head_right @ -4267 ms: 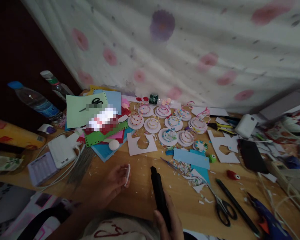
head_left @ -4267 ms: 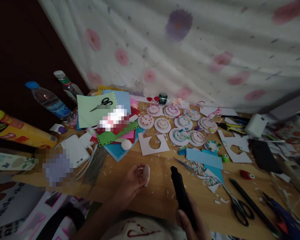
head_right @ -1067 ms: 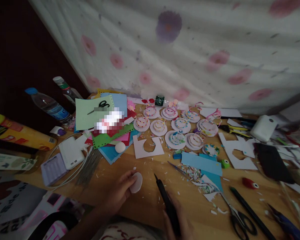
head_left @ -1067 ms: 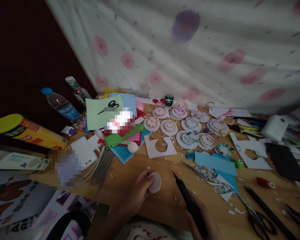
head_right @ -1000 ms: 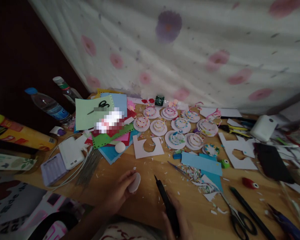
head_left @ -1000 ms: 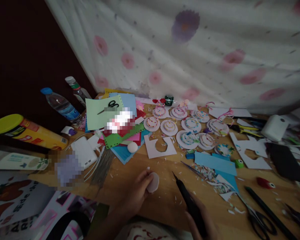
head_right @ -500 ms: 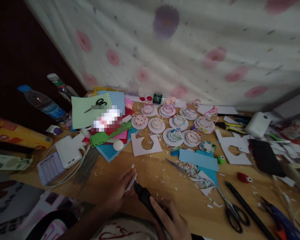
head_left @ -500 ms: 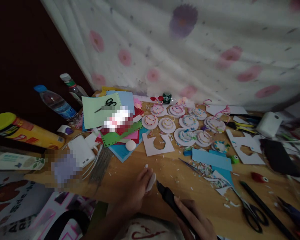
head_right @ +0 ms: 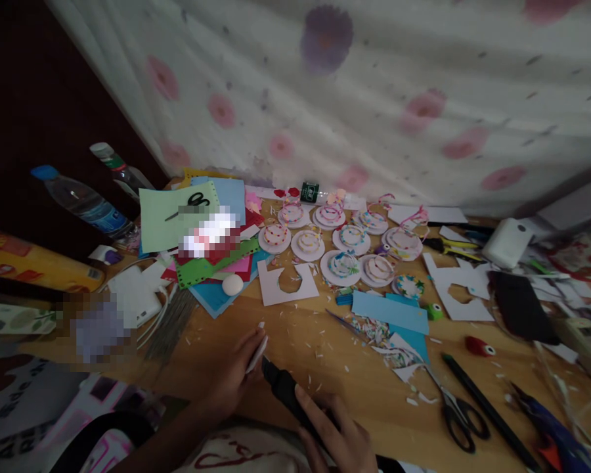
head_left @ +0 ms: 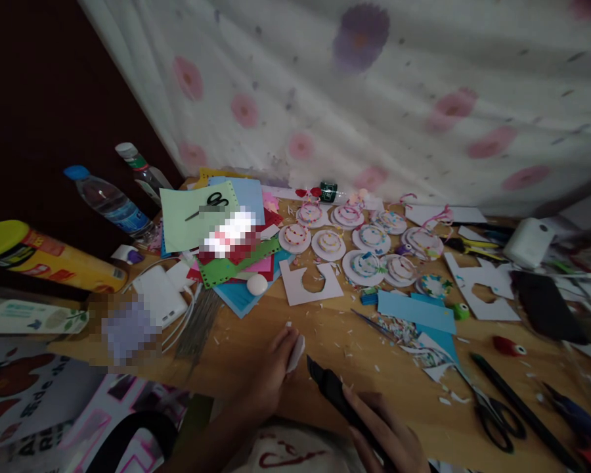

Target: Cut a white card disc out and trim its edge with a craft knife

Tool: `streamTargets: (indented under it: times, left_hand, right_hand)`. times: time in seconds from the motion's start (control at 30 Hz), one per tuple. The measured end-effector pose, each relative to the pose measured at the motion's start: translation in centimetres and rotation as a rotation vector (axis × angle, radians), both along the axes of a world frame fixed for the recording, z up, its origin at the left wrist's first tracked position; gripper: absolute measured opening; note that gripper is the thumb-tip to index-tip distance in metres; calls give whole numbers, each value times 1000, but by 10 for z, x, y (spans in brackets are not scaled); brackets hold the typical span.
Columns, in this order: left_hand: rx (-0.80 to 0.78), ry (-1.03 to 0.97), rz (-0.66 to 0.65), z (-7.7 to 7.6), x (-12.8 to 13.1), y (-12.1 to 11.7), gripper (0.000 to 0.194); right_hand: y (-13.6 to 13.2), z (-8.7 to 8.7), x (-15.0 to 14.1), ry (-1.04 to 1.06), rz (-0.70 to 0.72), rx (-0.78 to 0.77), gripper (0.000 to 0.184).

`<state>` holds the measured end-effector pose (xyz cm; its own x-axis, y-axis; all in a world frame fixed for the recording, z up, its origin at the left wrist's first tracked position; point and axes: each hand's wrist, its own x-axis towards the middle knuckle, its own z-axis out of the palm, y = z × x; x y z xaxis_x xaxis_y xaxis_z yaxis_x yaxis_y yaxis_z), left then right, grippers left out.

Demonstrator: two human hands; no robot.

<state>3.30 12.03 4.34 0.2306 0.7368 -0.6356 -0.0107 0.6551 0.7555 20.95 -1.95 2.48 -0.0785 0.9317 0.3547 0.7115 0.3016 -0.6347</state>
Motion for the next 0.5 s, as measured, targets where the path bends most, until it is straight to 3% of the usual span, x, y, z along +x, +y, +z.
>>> streamTargets:
  times: [0.2,0.5]
  left_hand:
    - [-67,-71,66,23,1,5,20]
    - [-90,-82,103,17,4,2,15]
  right_hand:
    - [1,9,-3,-41,4,-20,53]
    - [-2,5,-9,-83,-87,-29,42]
